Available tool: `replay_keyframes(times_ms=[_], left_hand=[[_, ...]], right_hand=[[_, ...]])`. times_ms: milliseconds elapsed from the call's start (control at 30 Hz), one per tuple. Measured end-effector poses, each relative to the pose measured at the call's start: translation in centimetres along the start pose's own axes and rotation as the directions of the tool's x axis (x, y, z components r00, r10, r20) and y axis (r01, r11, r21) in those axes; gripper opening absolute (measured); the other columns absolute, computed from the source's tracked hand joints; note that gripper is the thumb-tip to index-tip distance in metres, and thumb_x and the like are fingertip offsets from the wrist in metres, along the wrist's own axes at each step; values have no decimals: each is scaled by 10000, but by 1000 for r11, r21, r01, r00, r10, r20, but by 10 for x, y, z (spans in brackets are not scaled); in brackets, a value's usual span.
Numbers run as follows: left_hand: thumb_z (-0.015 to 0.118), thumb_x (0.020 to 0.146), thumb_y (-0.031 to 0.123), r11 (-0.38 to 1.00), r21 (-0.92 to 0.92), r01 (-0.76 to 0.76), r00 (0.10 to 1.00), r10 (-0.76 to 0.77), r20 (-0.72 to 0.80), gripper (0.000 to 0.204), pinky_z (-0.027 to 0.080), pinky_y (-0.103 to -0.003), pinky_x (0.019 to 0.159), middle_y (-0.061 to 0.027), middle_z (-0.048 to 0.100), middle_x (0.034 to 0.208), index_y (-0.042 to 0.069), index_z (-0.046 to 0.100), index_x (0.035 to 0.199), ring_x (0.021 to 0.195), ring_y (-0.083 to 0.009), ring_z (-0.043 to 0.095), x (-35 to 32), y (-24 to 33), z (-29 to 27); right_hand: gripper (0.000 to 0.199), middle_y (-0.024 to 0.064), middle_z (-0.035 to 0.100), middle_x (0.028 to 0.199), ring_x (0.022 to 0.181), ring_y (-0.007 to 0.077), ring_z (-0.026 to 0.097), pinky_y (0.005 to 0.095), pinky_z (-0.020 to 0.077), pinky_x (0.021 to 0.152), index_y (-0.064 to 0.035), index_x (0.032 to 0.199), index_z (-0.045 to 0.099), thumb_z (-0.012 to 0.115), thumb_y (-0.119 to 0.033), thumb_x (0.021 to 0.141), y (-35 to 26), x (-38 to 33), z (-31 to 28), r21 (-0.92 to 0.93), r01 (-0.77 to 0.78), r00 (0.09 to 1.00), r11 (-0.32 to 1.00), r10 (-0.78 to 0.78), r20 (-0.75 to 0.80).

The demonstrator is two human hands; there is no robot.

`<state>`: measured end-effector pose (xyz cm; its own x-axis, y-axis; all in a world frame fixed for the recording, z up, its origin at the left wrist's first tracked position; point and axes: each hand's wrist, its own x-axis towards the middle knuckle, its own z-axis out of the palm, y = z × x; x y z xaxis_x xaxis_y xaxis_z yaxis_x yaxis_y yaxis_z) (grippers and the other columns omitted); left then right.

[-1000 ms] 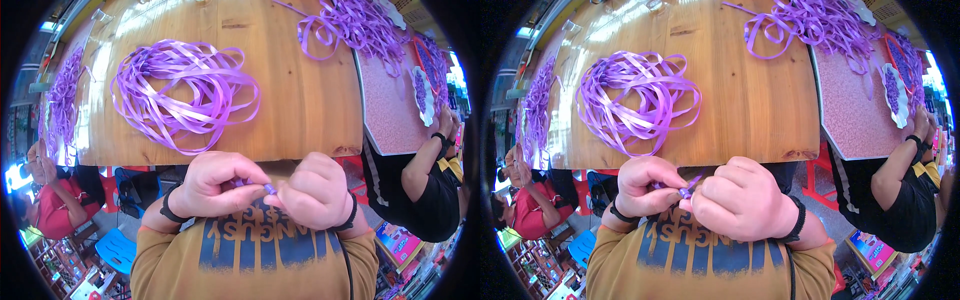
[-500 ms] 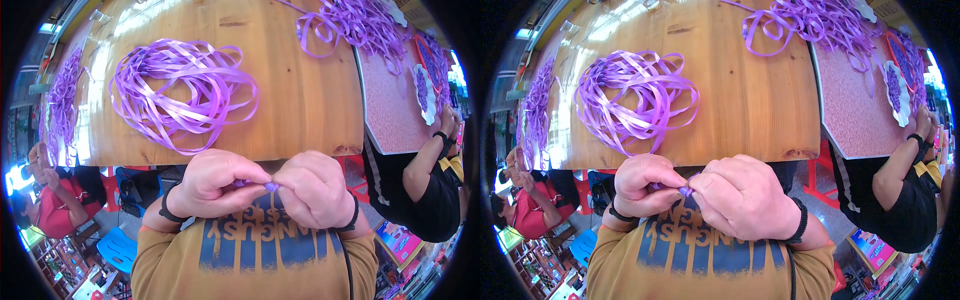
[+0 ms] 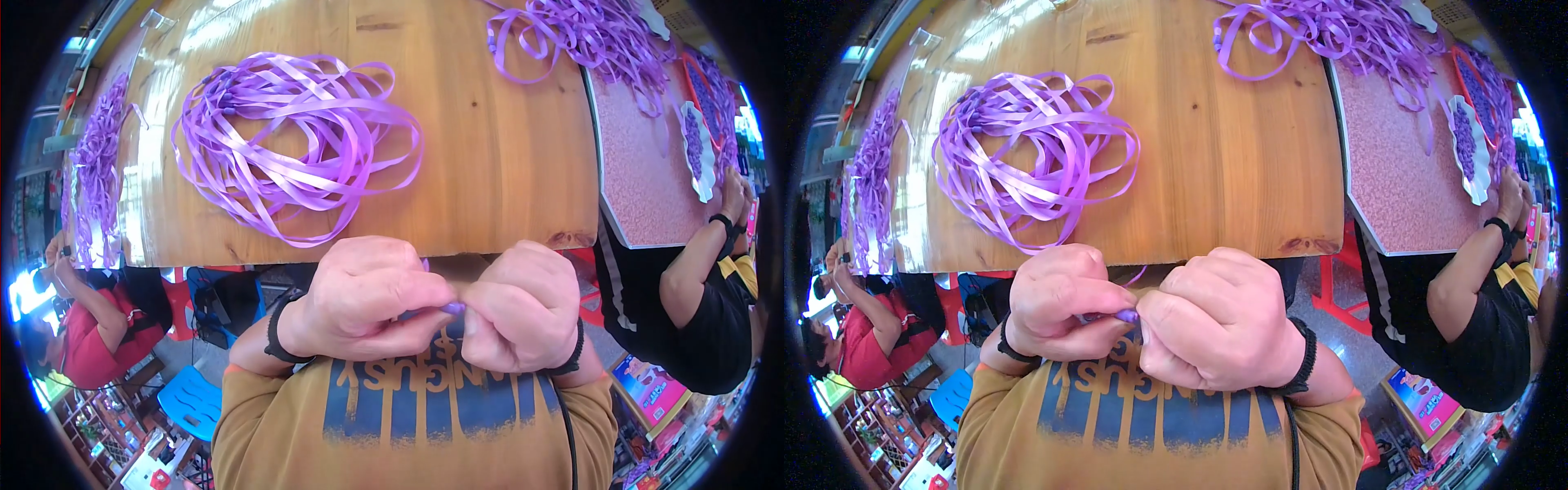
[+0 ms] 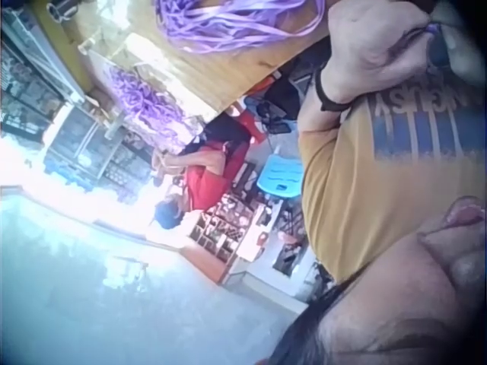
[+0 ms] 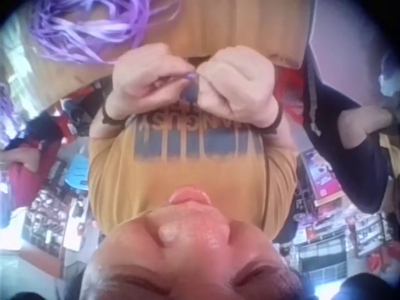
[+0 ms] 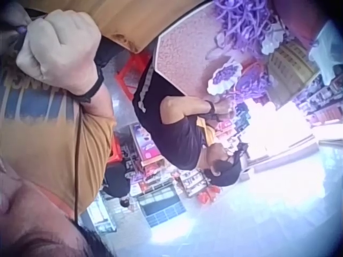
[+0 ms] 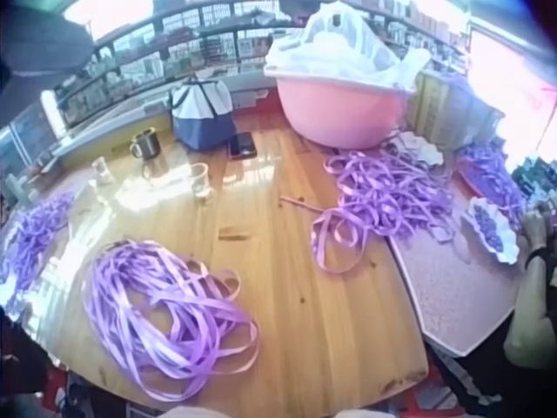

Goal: The person rolls a purple ribbon into a small cylinder by hand, pulls the remaining length of the ribbon through the center of the roll, and then stretches the ribbon taut.

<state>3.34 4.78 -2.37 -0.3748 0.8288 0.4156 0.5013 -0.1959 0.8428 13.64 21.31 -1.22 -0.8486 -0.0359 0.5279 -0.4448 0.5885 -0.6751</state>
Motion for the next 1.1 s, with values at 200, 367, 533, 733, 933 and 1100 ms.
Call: replay_keyframes(times_ms=[200,367,533,733,933,1100], left_hand=[[664,668,-16,986,-143,83,996,-89,-32,167,322,-278,412,-35,515,559,17,633,828,444,-155,465,-1,-2,-3],[700,700,48,974,-200,110,993,-114,-6,211,301,-296,392,-38,502,525,-2,644,897,416,-160,451,-4,-4,-5],[718,691,75,1000,-12,-8,1000,8,11,261,275,-295,377,-32,466,502,28,653,939,392,-168,431,-3,-4,-6],[739,666,74,981,172,-89,996,90,4,335,263,-284,375,-3,408,494,57,639,986,387,-156,408,-6,-5,-4],[685,727,37,954,23,300,951,-297,-79,251,401,-277,421,-32,525,577,44,624,971,457,-192,520,-1,9,-2],[672,753,47,995,43,95,995,-96,10,140,428,-297,456,-75,608,680,43,624,884,526,-218,580,-11,0,-6]], right_hand=[[155,24,492,561,443,178,478,277,358,415,-38,699,556,628,-51,562,1,1,1,23,-7,999,1000,8,-39],[189,50,541,597,477,180,502,285,371,441,-24,796,582,645,-121,647,5,0,2,73,-29,999,997,32,-37],[299,84,574,658,524,191,534,272,405,488,1,866,597,699,-201,671,2,3,0,315,-350,932,882,296,208],[200,73,611,712,590,143,569,247,423,536,23,868,610,669,-139,766,-2,1,4,499,-539,842,678,447,303],[138,77,608,718,612,125,563,229,422,560,20,869,606,619,-106,815,0,-2,2,465,-480,876,744,439,201],[124,61,580,701,586,123,531,238,406,536,1,877,595,623,-99,810,-4,-2,2,362,-351,935,864,344,85]])
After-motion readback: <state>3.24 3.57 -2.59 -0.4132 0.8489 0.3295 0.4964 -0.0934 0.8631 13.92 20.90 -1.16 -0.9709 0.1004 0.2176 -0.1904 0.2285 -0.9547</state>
